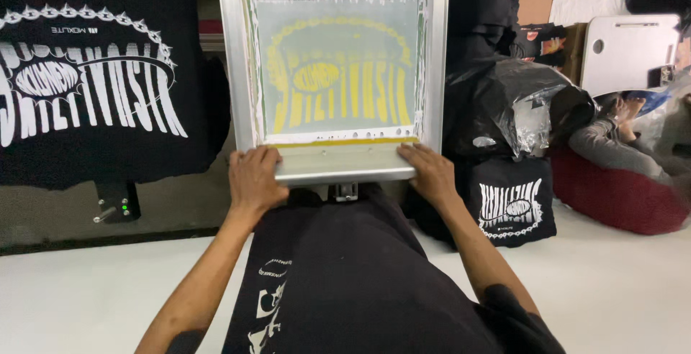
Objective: The person uses a squeegee to pull yellow ink across a screen-printing frame placed over a black t-shirt, repeatedly lifting and repositioning the frame to apply the design.
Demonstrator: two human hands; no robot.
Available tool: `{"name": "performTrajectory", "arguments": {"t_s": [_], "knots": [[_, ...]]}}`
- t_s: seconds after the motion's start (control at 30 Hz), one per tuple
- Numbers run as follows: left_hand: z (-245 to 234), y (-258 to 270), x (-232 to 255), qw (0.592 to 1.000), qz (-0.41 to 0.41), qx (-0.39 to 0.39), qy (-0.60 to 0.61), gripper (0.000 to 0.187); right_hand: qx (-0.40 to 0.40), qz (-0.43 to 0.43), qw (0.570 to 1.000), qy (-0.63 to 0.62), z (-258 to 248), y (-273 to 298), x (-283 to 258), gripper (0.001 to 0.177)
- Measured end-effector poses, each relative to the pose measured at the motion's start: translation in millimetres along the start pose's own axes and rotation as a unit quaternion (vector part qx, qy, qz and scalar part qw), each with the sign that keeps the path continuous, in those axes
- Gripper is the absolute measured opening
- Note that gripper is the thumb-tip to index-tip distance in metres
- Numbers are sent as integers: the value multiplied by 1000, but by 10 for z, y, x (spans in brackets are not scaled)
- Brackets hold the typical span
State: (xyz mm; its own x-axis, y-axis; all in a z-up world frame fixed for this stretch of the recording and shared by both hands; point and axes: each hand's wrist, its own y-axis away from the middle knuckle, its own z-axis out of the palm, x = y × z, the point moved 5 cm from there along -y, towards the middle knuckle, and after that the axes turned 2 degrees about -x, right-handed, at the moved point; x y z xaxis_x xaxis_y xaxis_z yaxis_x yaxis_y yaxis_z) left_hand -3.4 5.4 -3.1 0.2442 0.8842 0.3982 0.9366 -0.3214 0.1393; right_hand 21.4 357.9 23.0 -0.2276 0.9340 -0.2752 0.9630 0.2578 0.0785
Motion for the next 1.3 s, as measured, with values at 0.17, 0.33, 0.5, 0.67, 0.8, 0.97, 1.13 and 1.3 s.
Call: {"name": "performTrajectory", "arguments": {"t_s": [0.17,0.33,0.5,0.67,0.8,0.97,1.13,1.3], "knots": [[157,122,72,997,-12,67,-40,49,104,-12,994,22,271,-72,34,45],[-15,-932,-137,986,21,158,-56,41,193,-11,979,64,310,-1053,415,35],[-237,-2133,-405,981,53,177,-67,53,92,74,991,67,324,-2137,972,75],[-600,-2829,-548,971,-113,-210,9,48,-195,23,974,112,-333,-2903,1007,48],[-747,-2095,-339,987,-61,-133,70,38,-186,22,977,99,-702,-2233,682,40],[-222,-493,61,993,-48,-105,21,45,-50,-15,996,-67,-192,-499,287,68],[77,57,130,994,-59,-92,24,45,-40,9,998,-41,151,28,167,62],[237,-613,-258,963,-124,-232,51,48,-214,98,971,33,140,-694,478,42]]}}
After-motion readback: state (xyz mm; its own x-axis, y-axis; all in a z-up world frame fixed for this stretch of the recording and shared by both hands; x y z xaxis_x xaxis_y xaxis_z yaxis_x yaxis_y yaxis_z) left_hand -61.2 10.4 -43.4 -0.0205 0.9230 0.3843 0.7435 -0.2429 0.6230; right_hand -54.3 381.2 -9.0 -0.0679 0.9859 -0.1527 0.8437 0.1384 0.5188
